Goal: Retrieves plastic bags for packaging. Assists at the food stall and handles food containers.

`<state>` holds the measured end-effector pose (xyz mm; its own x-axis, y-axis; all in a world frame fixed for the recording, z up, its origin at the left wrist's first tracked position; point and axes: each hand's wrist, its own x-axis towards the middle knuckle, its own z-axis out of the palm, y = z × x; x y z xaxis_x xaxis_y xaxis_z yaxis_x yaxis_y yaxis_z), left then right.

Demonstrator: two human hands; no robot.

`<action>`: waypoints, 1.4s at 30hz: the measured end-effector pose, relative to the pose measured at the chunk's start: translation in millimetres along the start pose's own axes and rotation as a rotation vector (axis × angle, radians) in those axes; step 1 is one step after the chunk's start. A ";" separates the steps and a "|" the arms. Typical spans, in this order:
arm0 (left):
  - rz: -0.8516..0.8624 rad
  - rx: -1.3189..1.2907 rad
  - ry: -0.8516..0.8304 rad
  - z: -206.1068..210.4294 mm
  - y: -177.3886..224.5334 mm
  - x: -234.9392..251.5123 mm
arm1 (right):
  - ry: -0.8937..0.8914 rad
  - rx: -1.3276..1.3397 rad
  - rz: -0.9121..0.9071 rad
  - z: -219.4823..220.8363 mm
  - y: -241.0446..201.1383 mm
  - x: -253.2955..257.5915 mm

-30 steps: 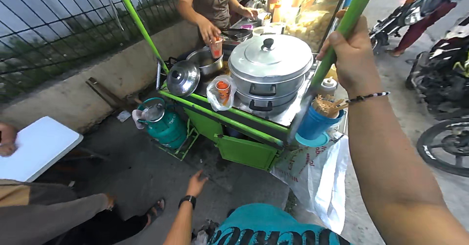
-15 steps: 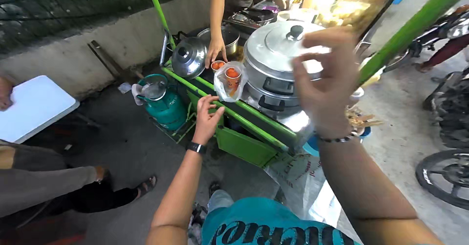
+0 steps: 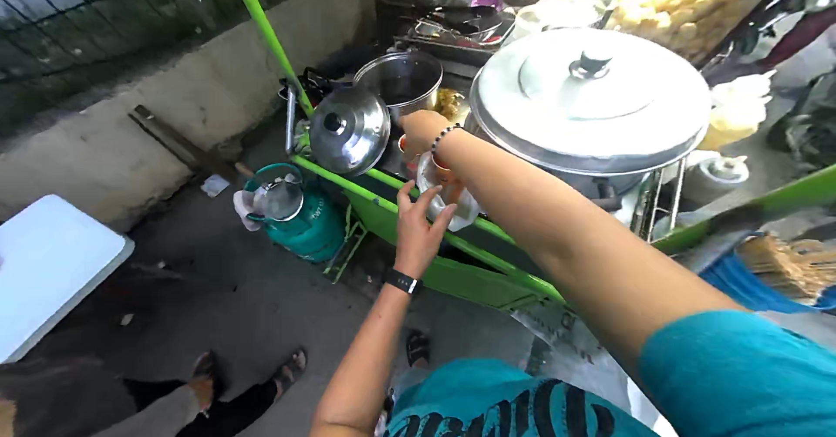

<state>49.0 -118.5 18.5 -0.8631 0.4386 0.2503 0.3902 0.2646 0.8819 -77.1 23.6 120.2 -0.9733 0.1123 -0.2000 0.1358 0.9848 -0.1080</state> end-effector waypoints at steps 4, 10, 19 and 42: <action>0.016 0.068 -0.029 -5.2 -7.3 11.5 | -0.083 -0.072 0.009 8.6 -2.9 15.7; -0.074 0.087 -0.141 -23.0 -13.0 28.5 | -0.027 -0.033 0.018 8.6 6.7 36.4; -0.239 -0.176 -0.145 -47.7 -34.0 58.8 | 0.020 -0.150 -0.178 -70.7 -10.9 -60.9; -0.104 -0.201 -0.216 -65.6 -8.6 124.9 | 0.154 -0.086 -0.047 39.1 25.0 -7.5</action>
<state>-83.2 -122.3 68.4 -0.7986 0.5962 0.0826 0.2133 0.1519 0.9651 -59.1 42.2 80.9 -0.9959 0.0787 -0.0448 0.0800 0.9964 -0.0284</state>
